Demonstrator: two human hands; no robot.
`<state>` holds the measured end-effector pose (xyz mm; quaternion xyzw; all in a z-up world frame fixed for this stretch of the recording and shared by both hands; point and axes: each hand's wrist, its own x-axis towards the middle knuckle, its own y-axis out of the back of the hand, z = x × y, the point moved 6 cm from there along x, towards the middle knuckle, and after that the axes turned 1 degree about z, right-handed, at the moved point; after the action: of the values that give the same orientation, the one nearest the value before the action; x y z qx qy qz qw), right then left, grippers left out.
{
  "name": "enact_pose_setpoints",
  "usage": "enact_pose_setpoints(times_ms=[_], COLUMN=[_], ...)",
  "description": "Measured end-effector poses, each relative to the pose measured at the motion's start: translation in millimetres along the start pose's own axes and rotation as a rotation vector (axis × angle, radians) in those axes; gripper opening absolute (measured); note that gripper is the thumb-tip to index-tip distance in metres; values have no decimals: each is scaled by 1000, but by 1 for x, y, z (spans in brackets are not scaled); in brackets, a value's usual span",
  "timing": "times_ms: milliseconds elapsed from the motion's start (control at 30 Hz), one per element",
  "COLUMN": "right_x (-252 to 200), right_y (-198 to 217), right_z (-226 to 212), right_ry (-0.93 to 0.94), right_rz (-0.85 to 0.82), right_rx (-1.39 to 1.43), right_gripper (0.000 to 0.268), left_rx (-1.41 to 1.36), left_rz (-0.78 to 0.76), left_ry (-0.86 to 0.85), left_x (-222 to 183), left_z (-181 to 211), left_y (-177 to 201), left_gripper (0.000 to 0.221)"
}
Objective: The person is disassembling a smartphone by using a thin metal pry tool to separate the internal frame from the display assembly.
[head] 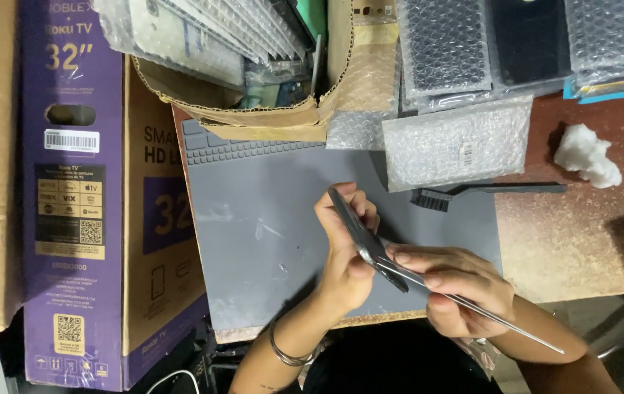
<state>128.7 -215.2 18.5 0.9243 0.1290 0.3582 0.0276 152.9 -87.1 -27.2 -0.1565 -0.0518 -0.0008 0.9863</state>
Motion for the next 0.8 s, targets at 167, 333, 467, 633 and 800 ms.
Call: enact_pose_setpoints(times_ms=[167, 333, 467, 633, 800], right_x=[5, 0, -1, -6, -4], right_y=[-3, -14, -16, -13, -13], right_z=[-10, -15, -21, -22, -22], right_ry=[30, 249, 175, 151, 189], right_rz=[-68, 11, 160, 223, 260], right_rx=[-122, -318, -344, -444, -446], right_gripper=[16, 20, 18, 16, 17], left_rx=[9, 244, 184, 170, 25], left_rz=[-2, 50, 63, 92, 104], left_ry=[-28, -147, -149, -147, -188], left_x=[-1, 1, 4, 3, 3], left_z=[-1, 13, 20, 18, 14], left_y=[-1, -3, -6, -8, -8], left_gripper=[88, 95, 81, 75, 67])
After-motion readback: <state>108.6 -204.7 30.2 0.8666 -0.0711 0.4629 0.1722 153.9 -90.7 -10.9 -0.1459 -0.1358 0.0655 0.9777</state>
